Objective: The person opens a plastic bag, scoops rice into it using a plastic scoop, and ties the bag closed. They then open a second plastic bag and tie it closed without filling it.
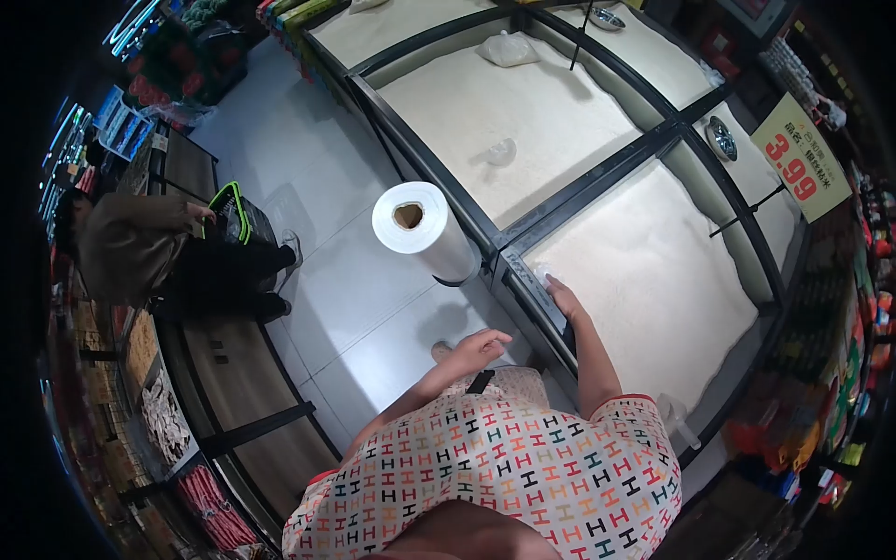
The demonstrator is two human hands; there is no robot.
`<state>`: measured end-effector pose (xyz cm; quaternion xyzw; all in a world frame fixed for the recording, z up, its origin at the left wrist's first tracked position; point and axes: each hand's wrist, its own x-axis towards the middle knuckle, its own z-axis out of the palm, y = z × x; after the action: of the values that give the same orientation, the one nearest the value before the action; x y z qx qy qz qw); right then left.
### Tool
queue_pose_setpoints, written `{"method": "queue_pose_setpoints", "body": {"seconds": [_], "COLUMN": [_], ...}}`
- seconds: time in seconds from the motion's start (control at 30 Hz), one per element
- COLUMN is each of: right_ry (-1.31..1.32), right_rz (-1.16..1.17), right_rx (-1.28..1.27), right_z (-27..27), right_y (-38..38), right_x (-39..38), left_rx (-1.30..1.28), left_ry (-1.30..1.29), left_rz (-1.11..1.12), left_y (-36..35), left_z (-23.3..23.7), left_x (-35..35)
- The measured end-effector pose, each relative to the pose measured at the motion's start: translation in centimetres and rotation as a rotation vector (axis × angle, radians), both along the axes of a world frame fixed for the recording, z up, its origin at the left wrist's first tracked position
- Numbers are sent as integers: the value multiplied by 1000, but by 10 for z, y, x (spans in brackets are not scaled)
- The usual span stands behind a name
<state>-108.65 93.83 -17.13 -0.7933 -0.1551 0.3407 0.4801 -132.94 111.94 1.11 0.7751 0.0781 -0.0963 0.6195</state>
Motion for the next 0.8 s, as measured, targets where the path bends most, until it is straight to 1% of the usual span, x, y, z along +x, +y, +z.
{"method": "queue_pose_setpoints", "body": {"seconds": [0.03, 0.07, 0.1, 0.2, 0.23, 0.33, 0.37, 0.47, 0.5, 0.6, 0.63, 0.7, 0.73, 0.8], "right_ry": [-51, -169, -283, -342, -565, -844, -956, -887, -907, -851, -850, -850, -846, -836], "right_rz": [-142, -173, -201, -321, -284, -394, -443, -465, -476, -462, -467, -490, -505, -539], "right_rx": [-41, -169, -297, -335, -532, -666, -659, -746, -752, -810, -816, -827, -840, -864], "right_z": [46, 76, 99, 155, 165, 153, 143, 143, 146, 150, 149, 142, 140, 137], "right_y": [-1, -2, -1, 24, 38, 55, 58, 59, 63, 65, 65, 66, 68, 77], "right_x": [-15, -26, -37, -86, -100, -106, -103, -100, -101, -101, -99, -98, -98, -93], "left_rx": [32, 65, 51, 24, -13, -105, -116, -169, -189, -271, -245, -247, -246, -235], "left_ry": [29, 61, 55, 31, 64, 117, 110, 80, 67, 99, 126, 171, 194, 154], "left_rz": [-44, -87, -81, -80, -49, 32, 45, 111, 136, 183, 177, 229, 252, 236], "left_y": [18, 33, 45, 74, 83, 106, 114, 134, 144, 178, 191, 217, 232, 262], "left_z": [2, 4, 1, -1, -2, -4, -4, -4, -5, -1, -2, -16, -16, -11], "left_x": [-5, -10, -16, -28, -31, -36, -36, -33, -35, -34, -31, -27, -22, -11]}}
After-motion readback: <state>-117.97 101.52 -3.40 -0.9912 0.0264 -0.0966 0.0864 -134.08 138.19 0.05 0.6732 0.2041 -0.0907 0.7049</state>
